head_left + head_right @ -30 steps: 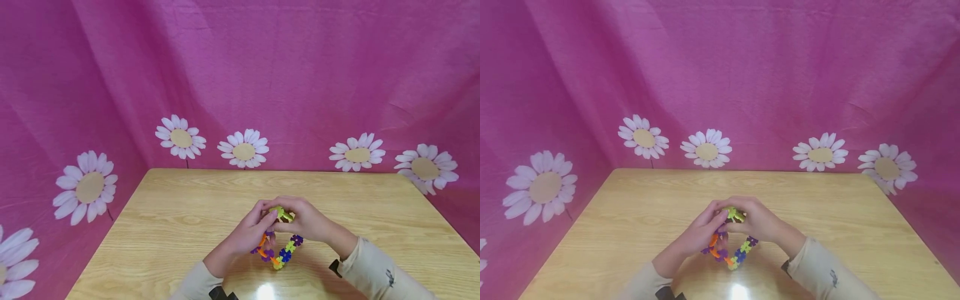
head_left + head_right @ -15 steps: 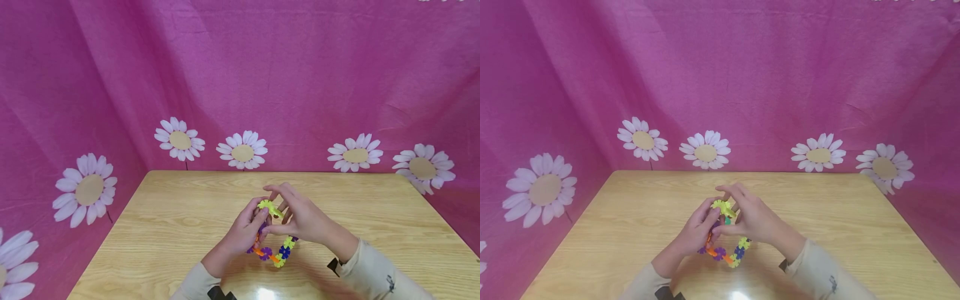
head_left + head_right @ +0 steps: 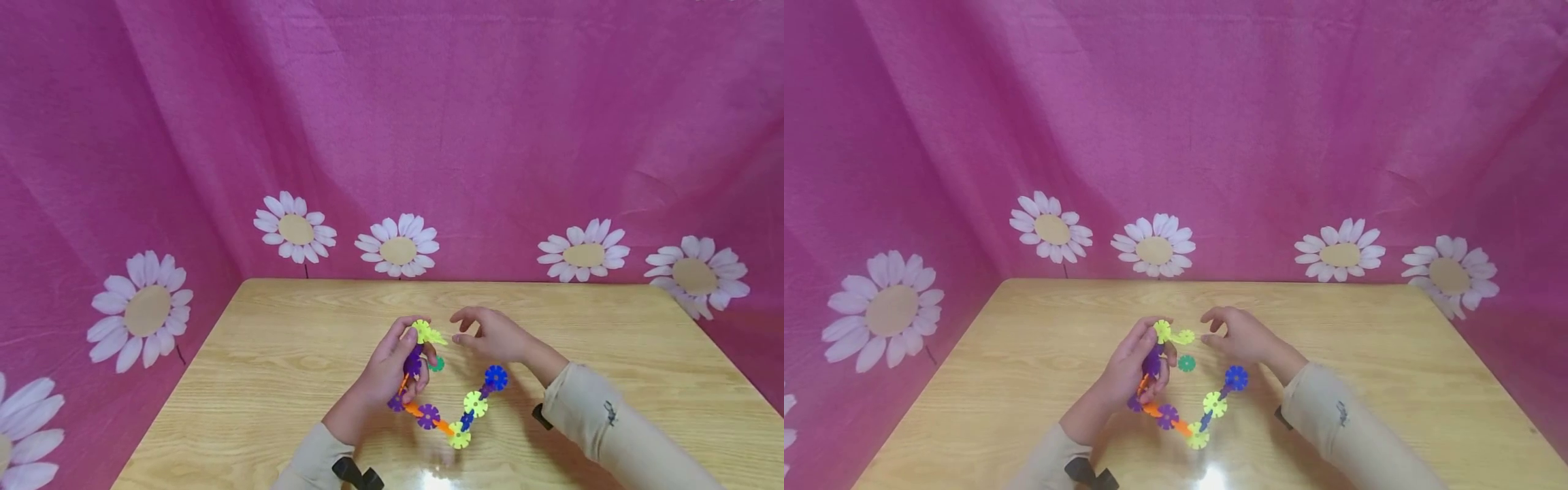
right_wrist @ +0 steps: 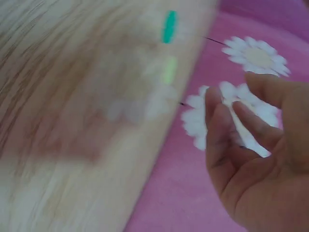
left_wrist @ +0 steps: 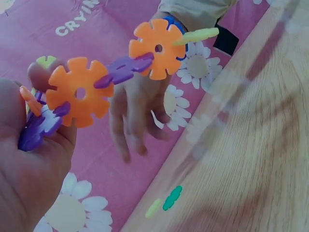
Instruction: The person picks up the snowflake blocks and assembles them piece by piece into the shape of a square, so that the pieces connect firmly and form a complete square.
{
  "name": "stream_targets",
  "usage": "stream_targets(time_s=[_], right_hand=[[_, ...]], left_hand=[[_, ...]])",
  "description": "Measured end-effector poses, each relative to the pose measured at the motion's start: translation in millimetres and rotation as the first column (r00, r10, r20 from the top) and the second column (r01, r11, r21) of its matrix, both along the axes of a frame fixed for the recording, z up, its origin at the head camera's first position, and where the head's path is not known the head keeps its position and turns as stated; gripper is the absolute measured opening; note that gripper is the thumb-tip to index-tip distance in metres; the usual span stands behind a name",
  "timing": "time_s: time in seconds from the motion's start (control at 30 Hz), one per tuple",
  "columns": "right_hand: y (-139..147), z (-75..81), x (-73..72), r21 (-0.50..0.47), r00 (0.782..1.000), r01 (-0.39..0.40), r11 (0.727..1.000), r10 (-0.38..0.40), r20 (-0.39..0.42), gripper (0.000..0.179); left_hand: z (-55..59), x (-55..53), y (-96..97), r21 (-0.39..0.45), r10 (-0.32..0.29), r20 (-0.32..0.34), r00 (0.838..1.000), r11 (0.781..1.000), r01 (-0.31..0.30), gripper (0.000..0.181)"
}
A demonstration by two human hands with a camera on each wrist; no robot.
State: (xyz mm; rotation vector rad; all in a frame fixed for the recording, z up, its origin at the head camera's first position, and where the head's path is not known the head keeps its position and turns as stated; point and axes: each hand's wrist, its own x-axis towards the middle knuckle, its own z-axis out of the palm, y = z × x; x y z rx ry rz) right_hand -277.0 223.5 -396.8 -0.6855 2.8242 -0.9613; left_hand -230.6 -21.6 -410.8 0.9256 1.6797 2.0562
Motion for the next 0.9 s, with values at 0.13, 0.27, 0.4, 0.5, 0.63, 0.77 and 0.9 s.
stream_targets(time_s=[0.13,0.27,0.4,0.5,0.63,0.77,0.9], right_hand=[[-10.7,-10.1,-16.4,0.141,0.999,-0.043,0.989,0.044,-0.003,0.037],[-18.2,-17.0,-30.2,0.191,0.993,-0.088,0.978,0.100,-0.056,0.034],[-23.0,-25.5,-39.4,0.202,0.985,-0.120,0.972,0.141,-0.095,0.035],[-27.2,-31.2,-40.4,0.224,0.988,-0.087,0.971,0.114,-0.108,0.034],[-32.9,-37.1,-40.1,0.264,0.988,-0.024,0.964,0.064,-0.141,0.030],[-34.8,-40.5,-41.2,0.265,0.987,-0.009,0.964,0.051,-0.154,0.027],[-34.6,-41.9,-42.7,0.255,0.988,-0.013,0.967,0.053,-0.147,0.024]], left_hand=[[-3.1,-4.2,-2.8,0.005,0.018,0.035,0.999,1.000,-0.018,0.043],[-4.1,-5.2,-4.1,-0.007,0.034,0.090,0.995,0.999,-0.034,0.042],[-4.8,-5.9,-3.2,-0.028,0.056,0.131,0.990,0.998,-0.053,0.040],[-5.5,-5.6,-0.7,-0.049,0.080,0.151,0.985,0.996,-0.074,0.037],[-6.4,-4.9,1.4,-0.083,0.102,0.170,0.980,0.993,-0.089,0.035],[-7.7,-4.7,2.3,-0.109,0.116,0.182,0.976,0.989,-0.097,0.034],[-8.6,-5.4,2.3,-0.136,0.129,0.196,0.972,0.985,-0.103,0.033]])
